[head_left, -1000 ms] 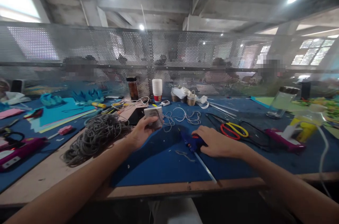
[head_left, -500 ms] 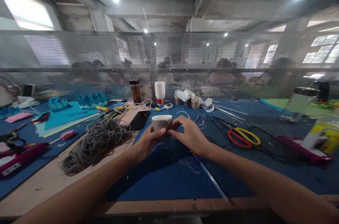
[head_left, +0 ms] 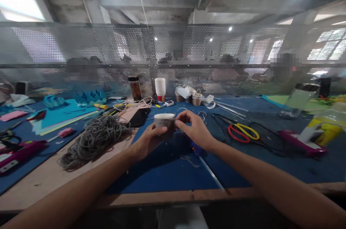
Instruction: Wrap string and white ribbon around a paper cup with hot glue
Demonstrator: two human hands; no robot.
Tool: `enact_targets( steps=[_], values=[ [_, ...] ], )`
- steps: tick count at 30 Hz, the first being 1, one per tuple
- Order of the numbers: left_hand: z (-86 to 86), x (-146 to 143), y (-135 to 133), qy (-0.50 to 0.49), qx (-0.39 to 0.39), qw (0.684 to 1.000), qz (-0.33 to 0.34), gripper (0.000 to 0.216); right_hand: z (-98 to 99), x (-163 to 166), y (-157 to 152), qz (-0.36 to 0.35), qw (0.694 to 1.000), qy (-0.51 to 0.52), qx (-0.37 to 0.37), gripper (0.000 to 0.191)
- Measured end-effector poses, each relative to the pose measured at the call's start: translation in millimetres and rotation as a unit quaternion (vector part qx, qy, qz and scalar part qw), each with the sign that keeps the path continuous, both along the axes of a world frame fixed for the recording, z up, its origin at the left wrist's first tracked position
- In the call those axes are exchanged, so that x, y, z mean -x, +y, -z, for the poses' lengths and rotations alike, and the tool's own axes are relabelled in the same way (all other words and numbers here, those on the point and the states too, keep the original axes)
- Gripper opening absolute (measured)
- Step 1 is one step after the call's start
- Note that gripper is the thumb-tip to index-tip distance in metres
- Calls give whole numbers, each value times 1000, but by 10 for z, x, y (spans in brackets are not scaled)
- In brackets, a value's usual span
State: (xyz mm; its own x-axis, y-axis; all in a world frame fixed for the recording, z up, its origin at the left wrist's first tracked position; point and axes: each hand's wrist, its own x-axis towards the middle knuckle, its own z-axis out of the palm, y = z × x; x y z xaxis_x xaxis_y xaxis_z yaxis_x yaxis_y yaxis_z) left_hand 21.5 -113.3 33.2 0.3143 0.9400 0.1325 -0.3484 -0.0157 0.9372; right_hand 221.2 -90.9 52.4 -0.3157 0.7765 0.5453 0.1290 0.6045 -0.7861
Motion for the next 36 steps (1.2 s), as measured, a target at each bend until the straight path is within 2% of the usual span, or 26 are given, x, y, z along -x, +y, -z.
enact_targets(
  steps=[9, 25, 36],
  values=[
    [-44, -47, -32, 24, 11, 999, -35, 52, -4, 2, 3, -10, 999, 24, 42, 14],
    [-50, -47, -38, 23, -2, 1000, -11, 46, 4, -9, 14, -4, 998, 26, 63, 16],
    [16, -1, 0, 39, -19, 999, 15, 45, 8, -3, 33, -11, 997, 31, 75, 15]
  ],
)
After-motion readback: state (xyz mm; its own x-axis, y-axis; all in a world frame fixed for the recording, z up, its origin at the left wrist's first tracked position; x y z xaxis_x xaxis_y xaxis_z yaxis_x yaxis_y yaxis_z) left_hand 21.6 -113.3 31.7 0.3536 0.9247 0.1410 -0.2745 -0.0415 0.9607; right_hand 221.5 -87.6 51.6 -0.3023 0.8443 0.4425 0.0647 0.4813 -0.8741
